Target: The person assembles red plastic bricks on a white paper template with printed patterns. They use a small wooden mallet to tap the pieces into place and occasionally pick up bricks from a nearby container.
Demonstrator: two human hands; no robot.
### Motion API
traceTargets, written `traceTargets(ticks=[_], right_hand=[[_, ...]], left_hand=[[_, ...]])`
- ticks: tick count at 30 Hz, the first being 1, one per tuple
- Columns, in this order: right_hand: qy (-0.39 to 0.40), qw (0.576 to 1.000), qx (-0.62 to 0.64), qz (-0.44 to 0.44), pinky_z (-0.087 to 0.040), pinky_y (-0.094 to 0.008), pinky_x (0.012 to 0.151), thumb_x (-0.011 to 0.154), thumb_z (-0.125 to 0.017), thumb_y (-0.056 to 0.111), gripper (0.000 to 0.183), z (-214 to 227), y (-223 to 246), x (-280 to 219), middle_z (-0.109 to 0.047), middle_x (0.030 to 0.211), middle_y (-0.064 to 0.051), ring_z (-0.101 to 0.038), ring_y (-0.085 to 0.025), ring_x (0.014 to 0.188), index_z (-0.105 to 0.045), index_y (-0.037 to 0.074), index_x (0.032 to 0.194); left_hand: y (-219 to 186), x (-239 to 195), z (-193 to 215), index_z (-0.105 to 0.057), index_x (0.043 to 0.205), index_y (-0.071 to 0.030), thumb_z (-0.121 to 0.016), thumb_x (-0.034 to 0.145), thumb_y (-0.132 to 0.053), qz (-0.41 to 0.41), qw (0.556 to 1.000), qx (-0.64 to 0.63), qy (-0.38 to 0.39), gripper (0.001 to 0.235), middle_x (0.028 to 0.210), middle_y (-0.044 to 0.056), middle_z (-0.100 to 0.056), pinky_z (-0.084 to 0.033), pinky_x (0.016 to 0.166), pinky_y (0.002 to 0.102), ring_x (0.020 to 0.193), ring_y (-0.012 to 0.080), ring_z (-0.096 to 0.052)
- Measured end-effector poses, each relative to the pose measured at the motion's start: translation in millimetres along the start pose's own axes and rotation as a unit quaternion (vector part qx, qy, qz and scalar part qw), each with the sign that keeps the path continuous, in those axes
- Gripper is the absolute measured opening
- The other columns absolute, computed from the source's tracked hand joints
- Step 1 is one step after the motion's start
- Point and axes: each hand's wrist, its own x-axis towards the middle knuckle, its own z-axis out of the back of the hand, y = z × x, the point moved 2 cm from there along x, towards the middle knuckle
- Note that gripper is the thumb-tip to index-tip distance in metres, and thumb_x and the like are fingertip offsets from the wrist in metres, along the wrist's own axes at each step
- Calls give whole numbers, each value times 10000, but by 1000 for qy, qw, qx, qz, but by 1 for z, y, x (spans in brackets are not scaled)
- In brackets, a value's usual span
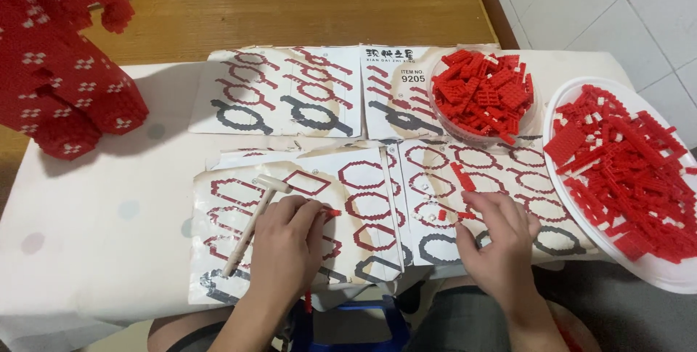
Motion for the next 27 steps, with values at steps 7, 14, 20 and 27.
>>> traceTargets(ticks=[7, 14, 20, 27], right_hand=[[27, 1000, -4, -6, -355, -422, 947, 805, -711, 231, 430, -2, -13, -4, -671, 1158, 36, -629, -189, 1046, -722, 205, 1234], [-10, 997, 64, 34, -495, -389, 865, 876, -743, 122, 289, 3, -4, 2, -662, 1067, -73, -640, -240, 996, -732, 67, 1160], [15, 997, 77, 13, -515, -358, 893, 888, -703, 92, 285, 2, -4, 4, -666, 1101, -101, -654, -244, 1003, -729, 37, 1166], [7, 996, 85, -3, -501, -336, 971, 900, -724, 121, 262, 0, -11, 2, -669, 1121, -120, -649, -247, 1064, -733, 30, 1146]], left_hand=[[4, -2, 0, -741, 1056, -81, -683, 949, -157, 9, 999, -31, 13, 144, 986, 98, -668, -479, 761, 448, 827, 312, -625], [4, 0, 3, -739, 1038, -78, -661, 947, -124, 22, 998, -56, 15, 128, 973, 96, -663, -498, 781, 431, 854, 301, -627], [5, 1, 6, -719, 1041, -72, -693, 901, -104, 42, 996, -81, 18, 146, 980, 91, -686, -504, 765, 408, 858, 295, -635], [6, -1, 7, -707, 1127, -53, -722, 892, -120, 46, 995, -81, 18, 245, 1020, 96, -698, -525, 803, 397, 907, 291, -641]])
